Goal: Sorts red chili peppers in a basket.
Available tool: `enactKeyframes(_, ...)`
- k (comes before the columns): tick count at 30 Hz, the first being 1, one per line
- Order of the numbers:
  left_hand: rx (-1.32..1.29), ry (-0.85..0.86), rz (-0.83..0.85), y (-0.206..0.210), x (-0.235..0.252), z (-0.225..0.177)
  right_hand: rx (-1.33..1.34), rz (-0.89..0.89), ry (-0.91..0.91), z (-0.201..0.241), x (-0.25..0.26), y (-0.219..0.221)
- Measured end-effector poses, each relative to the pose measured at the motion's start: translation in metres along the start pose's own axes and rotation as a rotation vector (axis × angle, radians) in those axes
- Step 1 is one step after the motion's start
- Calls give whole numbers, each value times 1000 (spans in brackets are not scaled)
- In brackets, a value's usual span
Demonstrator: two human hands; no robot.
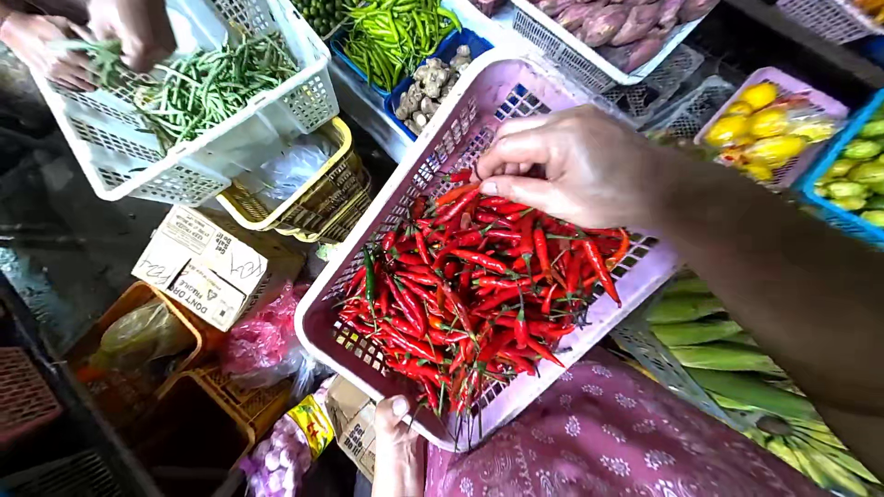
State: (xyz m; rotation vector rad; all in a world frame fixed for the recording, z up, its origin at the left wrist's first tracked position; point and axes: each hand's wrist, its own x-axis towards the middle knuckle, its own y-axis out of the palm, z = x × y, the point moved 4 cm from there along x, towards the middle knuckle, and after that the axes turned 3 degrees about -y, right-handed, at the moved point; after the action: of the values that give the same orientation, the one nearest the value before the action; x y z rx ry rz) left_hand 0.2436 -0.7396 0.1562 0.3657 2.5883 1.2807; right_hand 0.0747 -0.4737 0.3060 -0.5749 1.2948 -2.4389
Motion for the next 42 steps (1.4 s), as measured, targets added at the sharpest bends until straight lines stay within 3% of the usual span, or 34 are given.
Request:
enactKeyframes(3, -20, -44, -73, -4, 1, 8, 86, -21, 55, -4, -5, -8)
enactKeyframes(7, -59, -39, 81, 4, 10, 8, 277, -41, 140, -8, -15, -17)
enactKeyframes(13, -77, -47, 126, 2, 11, 9, 533, -112, 109, -14, -29, -28)
enactKeyframes(15, -80, -65, 85, 1, 10, 11, 433, -135, 125, -14, -32, -31)
enactKeyframes(18, -64, -54, 112, -2, 8, 14, -53, -149, 207, -4, -36, -35)
enactKeyframes(20, -28, -84, 41, -1, 2, 13, -286, -135, 223, 5, -35, -32)
enactKeyframes(23, 13, -107, -41, 3, -2, 12, -407, -142, 190, 17, -30, -23)
enactKeyframes(26, 41, -75, 30, 7, -2, 10, -338, -44, 32, 20, -25, -5)
enactKeyframes(30, 104, -80, -63, 12, -6, 8, -366, 242, 48, 11, -23, 13)
enactKeyframes(38, 85, -75, -19, 12, -4, 6, -52, -24, 78, 1, -40, -37)
enactKeyframes(42, 36, -38, 62, 11, 8, 5, 147, -45, 110, -1, -57, -53)
